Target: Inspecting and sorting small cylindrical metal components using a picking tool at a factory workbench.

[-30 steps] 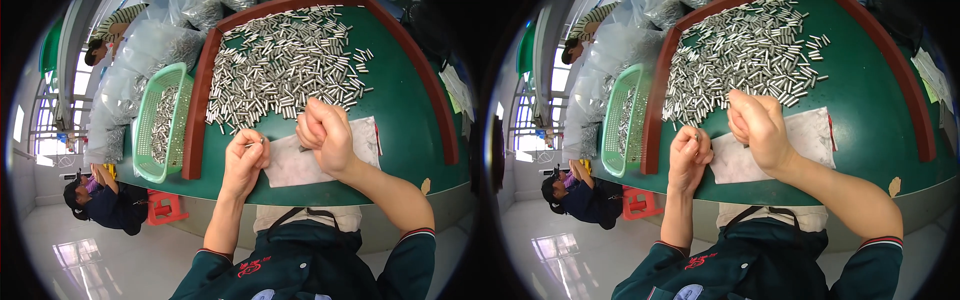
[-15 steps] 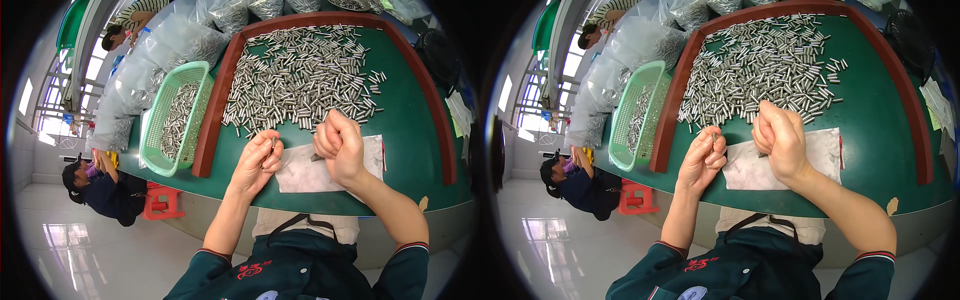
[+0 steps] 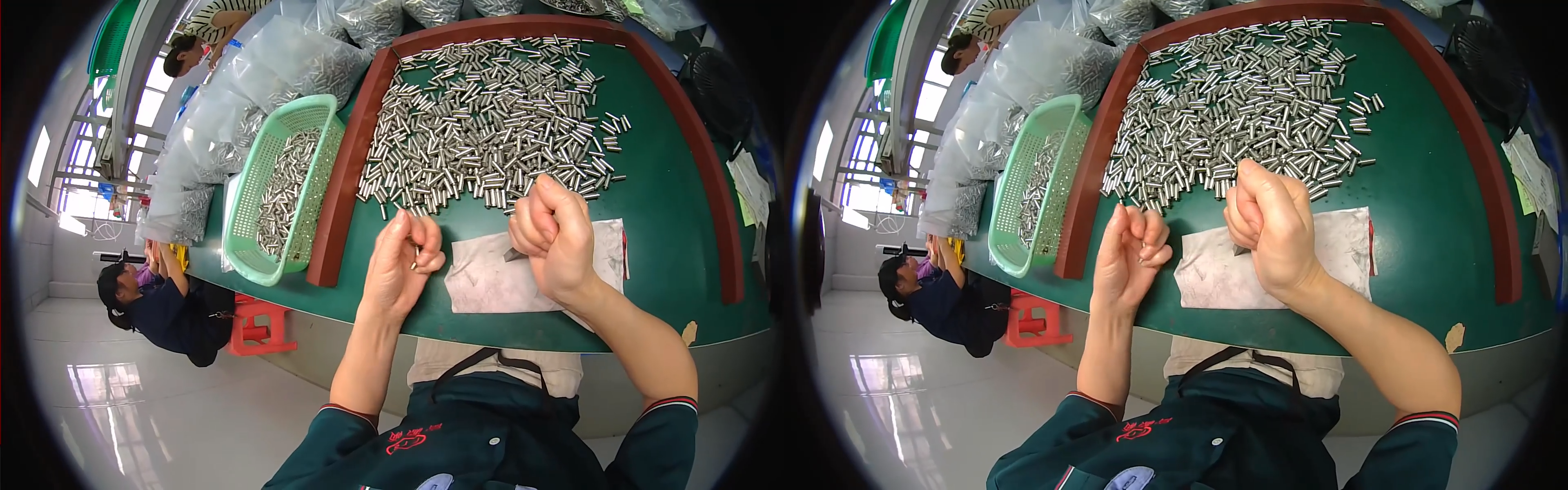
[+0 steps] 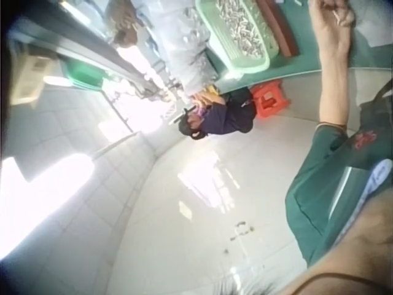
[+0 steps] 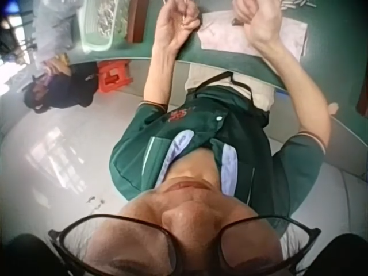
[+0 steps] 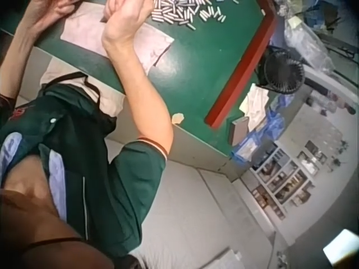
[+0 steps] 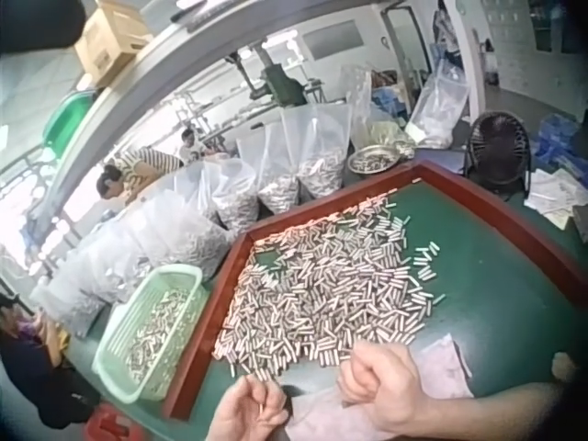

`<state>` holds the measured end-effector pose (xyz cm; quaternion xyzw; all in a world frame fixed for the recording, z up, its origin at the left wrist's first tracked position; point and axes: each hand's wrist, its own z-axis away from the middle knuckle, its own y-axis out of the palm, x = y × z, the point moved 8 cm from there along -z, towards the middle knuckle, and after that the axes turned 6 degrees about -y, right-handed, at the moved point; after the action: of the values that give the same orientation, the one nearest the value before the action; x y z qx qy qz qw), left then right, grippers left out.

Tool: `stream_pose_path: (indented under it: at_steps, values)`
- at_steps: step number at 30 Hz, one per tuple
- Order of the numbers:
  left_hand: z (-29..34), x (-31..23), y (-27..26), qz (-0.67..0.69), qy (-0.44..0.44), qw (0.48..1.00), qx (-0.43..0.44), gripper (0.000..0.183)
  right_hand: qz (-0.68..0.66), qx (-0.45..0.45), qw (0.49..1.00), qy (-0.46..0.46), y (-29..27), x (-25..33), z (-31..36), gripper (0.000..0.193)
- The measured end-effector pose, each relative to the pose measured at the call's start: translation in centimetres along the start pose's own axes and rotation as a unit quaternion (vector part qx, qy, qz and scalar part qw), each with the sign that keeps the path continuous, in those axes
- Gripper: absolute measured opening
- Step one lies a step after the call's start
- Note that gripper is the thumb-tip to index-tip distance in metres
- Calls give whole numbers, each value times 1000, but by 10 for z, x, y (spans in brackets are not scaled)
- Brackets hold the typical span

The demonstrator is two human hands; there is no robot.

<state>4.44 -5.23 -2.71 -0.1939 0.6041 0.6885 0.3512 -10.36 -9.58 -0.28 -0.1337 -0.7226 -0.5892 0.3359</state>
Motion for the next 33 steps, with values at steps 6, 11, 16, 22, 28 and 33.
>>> stream_pose_path:
  at_steps: [6,11,16,22,28,33]
  values:
    - [2,-49,8,-556,165,786,-213,8,9,-6,1000,-5,0,2,-1,43]
    - [-5,-52,23,-723,209,620,-221,9,7,-11,1000,1,-2,0,-1,42]
    - [-22,-47,44,-802,251,535,-83,12,8,-16,1000,0,-3,2,0,43]
    - [-35,-42,39,-812,174,556,-32,6,4,-23,1000,3,-4,2,0,43]
    - [-13,-10,55,-730,80,679,-6,7,21,-26,999,-1,-4,2,0,41]
    - [-7,15,52,-696,81,713,-30,6,12,-10,999,-31,-2,11,-1,42]
